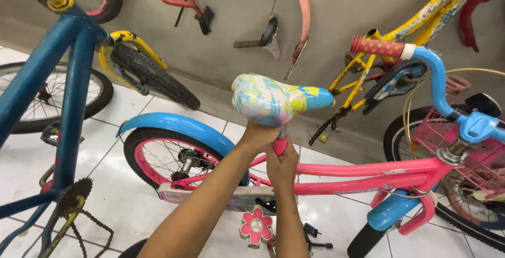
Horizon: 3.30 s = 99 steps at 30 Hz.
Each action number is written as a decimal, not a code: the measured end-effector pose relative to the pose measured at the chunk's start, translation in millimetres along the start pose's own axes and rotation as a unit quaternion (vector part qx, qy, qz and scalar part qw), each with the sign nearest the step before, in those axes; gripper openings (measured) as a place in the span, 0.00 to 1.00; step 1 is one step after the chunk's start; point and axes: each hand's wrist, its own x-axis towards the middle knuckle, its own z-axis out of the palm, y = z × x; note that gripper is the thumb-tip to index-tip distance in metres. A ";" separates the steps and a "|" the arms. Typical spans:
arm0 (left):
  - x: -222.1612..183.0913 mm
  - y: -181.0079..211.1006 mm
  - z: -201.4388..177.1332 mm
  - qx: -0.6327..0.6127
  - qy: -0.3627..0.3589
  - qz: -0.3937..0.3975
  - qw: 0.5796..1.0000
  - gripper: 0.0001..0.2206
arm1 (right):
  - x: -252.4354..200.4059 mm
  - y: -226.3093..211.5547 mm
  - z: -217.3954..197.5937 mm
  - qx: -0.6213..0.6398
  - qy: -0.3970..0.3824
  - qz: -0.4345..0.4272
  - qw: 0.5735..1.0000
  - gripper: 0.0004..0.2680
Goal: Adjusting and installing a bicycle seat on a child's bike using hand tools and small fasteners.
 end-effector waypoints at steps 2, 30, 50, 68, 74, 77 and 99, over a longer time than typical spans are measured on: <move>6.2 15.1 -3.8 0.004 -0.010 0.007 1.000 0.20 | -2.1 -10.6 0.2 -0.009 0.010 -0.001 1.000 0.05; 24.4 29.4 -0.6 -0.076 0.007 0.031 0.997 0.17 | -5.2 -13.4 -2.3 -0.027 -0.006 0.008 1.000 0.04; 18.5 10.2 32.1 -0.111 0.018 0.059 0.992 0.15 | 2.3 15.6 0.1 -0.008 0.022 0.003 1.000 0.06; 26.6 127.4 -29.9 -0.137 0.071 0.054 0.986 0.18 | -13.8 -27.3 -3.3 -0.029 0.007 0.028 0.999 0.06; -29.9 62.7 -52.9 -0.059 0.185 -0.050 0.980 0.19 | -24.7 -61.5 -20.3 -0.028 -0.029 0.040 0.998 0.15; -39.1 15.0 -62.7 -0.017 0.207 -0.057 0.976 0.21 | -31.7 -91.4 -41.4 0.019 -0.039 0.049 0.998 0.23; -187.4 -134.4 179.8 0.310 -0.283 -0.193 0.887 0.30 | -147.2 -34.7 -338.4 0.333 0.148 0.167 0.916 0.15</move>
